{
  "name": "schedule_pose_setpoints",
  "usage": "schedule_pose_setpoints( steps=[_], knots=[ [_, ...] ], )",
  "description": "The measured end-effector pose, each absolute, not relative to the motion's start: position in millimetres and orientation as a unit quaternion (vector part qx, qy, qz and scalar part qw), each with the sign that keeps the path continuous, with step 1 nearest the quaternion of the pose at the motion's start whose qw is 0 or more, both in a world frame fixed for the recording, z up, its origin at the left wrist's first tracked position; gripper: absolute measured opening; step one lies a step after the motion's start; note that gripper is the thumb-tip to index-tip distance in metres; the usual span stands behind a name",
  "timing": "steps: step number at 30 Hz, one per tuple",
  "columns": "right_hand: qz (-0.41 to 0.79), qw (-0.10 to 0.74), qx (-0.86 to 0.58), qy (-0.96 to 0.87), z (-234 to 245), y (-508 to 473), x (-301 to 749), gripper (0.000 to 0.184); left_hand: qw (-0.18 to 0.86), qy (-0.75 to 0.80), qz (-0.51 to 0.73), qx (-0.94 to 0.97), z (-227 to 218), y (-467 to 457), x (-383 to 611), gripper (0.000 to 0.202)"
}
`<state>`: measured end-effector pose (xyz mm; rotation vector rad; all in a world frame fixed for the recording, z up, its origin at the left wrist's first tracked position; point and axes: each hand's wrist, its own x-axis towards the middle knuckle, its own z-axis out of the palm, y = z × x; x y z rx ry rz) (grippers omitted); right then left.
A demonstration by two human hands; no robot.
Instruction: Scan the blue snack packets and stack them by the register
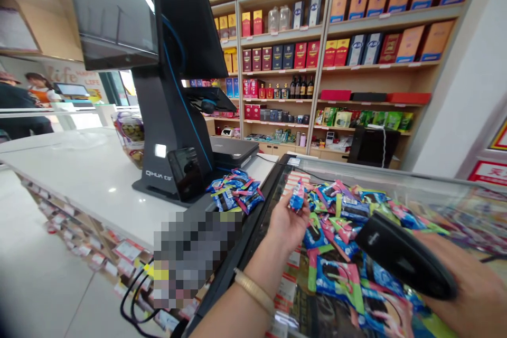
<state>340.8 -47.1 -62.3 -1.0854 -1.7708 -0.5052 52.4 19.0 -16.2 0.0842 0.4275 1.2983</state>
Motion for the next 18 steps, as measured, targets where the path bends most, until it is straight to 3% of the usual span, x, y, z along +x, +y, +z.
schedule_pose_setpoints(
  steps=[6,13,16,18],
  knots=[
    [-0.29,0.423,-0.364,-0.778,-28,-64,297,0.022,0.802,0.136,0.58,0.038,-18,21,44,0.017],
    [-0.265,0.407,-0.366,-0.794,-23,-71,283,0.024,0.809,0.137,0.565,0.087,-17,19,42,0.015],
    [-0.262,0.414,-0.362,-0.793,-22,-72,281,0.024,0.767,0.183,0.6,0.136,-17,20,45,0.006],
    [-0.262,0.416,-0.36,-0.793,-21,-73,278,0.021,0.705,0.212,0.65,0.19,-19,21,48,0.023]
  ],
)
